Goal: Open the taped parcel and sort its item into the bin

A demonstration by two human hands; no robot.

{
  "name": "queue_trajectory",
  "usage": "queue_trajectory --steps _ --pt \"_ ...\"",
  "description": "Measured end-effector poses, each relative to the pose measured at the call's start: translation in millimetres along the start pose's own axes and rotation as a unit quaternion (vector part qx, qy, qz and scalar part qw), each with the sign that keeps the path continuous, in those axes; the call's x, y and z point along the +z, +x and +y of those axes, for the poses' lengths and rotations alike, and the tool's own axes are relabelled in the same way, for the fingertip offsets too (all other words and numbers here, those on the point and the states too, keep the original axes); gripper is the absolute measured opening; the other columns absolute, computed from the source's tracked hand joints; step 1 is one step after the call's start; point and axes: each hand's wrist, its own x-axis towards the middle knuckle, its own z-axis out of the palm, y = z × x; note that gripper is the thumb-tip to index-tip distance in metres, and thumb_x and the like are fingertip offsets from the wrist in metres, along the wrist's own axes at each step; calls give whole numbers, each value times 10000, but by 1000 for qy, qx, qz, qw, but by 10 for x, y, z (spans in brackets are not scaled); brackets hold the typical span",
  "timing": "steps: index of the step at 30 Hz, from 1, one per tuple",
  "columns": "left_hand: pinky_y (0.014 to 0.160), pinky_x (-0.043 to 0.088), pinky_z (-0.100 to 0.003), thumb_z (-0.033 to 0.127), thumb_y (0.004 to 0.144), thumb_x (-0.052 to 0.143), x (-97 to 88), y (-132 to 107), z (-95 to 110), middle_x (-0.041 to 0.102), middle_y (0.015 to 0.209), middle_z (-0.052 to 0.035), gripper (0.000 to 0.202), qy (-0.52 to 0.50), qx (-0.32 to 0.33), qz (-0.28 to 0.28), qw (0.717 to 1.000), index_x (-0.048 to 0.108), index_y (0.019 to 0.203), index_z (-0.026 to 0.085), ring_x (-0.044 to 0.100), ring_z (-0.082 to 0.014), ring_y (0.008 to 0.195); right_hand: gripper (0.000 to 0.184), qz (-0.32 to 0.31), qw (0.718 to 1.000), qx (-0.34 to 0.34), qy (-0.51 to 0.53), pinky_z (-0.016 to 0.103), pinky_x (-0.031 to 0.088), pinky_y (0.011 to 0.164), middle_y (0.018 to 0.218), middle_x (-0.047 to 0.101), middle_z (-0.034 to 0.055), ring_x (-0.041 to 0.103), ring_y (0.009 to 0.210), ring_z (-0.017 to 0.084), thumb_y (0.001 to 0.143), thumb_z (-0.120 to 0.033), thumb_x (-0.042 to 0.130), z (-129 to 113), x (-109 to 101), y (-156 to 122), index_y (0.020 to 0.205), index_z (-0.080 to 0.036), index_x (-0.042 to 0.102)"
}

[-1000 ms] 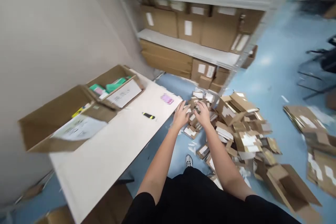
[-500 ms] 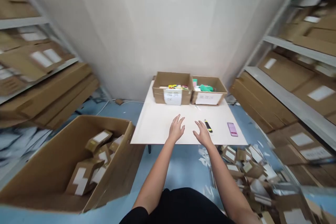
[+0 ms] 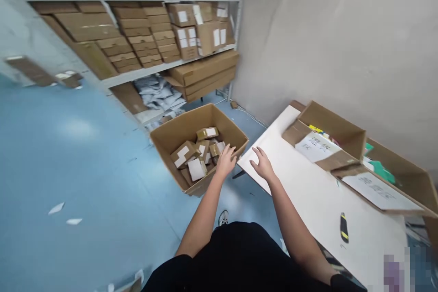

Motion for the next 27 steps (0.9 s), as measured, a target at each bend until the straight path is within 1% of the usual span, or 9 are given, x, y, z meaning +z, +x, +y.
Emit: queue_trajectory --steps 3,5,11,13,16,19,22,25,27 --pt "1224 427 -497 220 946 594 -352 -43 -401 474 1624 -125 507 7 -63 48 997 599 1453 221 473 -300 1481 634 -48 997 -59 14 528 422 1217 1596 472 145 467 1474 321 918 -309 634 -307 354 379 1538 -245 518" --pt "1222 432 -493 224 950 582 -507 -93 -627 480 1619 -122 502 11 -100 74 992 598 1452 224 475 -292 1481 638 -73 993 -89 23 525 416 1222 1597 470 145 462 1478 316 914 -292 626 -445 563 597 1540 -242 516" --pt "1210 448 -495 229 930 613 -758 -158 -1102 527 1582 -117 511 13 -182 114 977 607 1442 235 509 -288 1449 671 -128 981 -135 56 518 394 1238 1594 467 149 454 1480 313 878 -273 639 -652 1112 1183 1537 -227 518" --pt "1209 444 -505 241 932 615 -836 -90 -1205 540 1570 -112 511 18 -199 116 973 607 1443 245 511 -291 1445 666 -142 978 -141 65 514 390 1240 1600 460 142 448 1484 308 885 -282 629 -691 1248 1409 1539 -232 514" --pt "1223 423 -502 261 948 600 -943 122 -1346 537 1571 -111 502 26 -227 121 966 602 1449 244 489 -290 1464 658 -157 976 -138 68 504 388 1241 1611 445 139 444 1486 305 895 -294 616 -721 1405 1839 1541 -224 511" --pt "1225 417 -492 250 951 591 -980 434 -1512 525 1579 -114 495 30 -253 122 959 605 1446 244 476 -288 1476 651 -167 975 -130 72 495 393 1237 1604 454 138 456 1476 300 901 -285 598 -693 1562 2343 1542 -218 505" --pt "1218 422 -491 233 946 599 -921 773 -1715 536 1568 -102 495 32 -267 114 956 610 1440 266 479 -288 1471 649 -177 974 -120 81 506 402 1226 1600 460 138 454 1475 306 914 -296 587 -611 1776 2810 1552 -227 487" --pt "1211 428 -484 240 955 609 -811 1034 -1927 536 1565 -103 487 27 -280 96 955 611 1441 276 485 -289 1465 650 -200 969 -113 87 513 417 1211 1604 453 140 454 1474 311 927 -310 581 -529 2032 3148 1563 -237 469" --pt "1216 422 -480 244 956 624 -738 1120 -2065 529 1571 -109 484 20 -285 84 955 613 1440 272 482 -290 1469 656 -217 967 -106 84 511 425 1203 1609 444 145 466 1466 314 928 -314 583 -495 2198 3296 1568 -233 461"
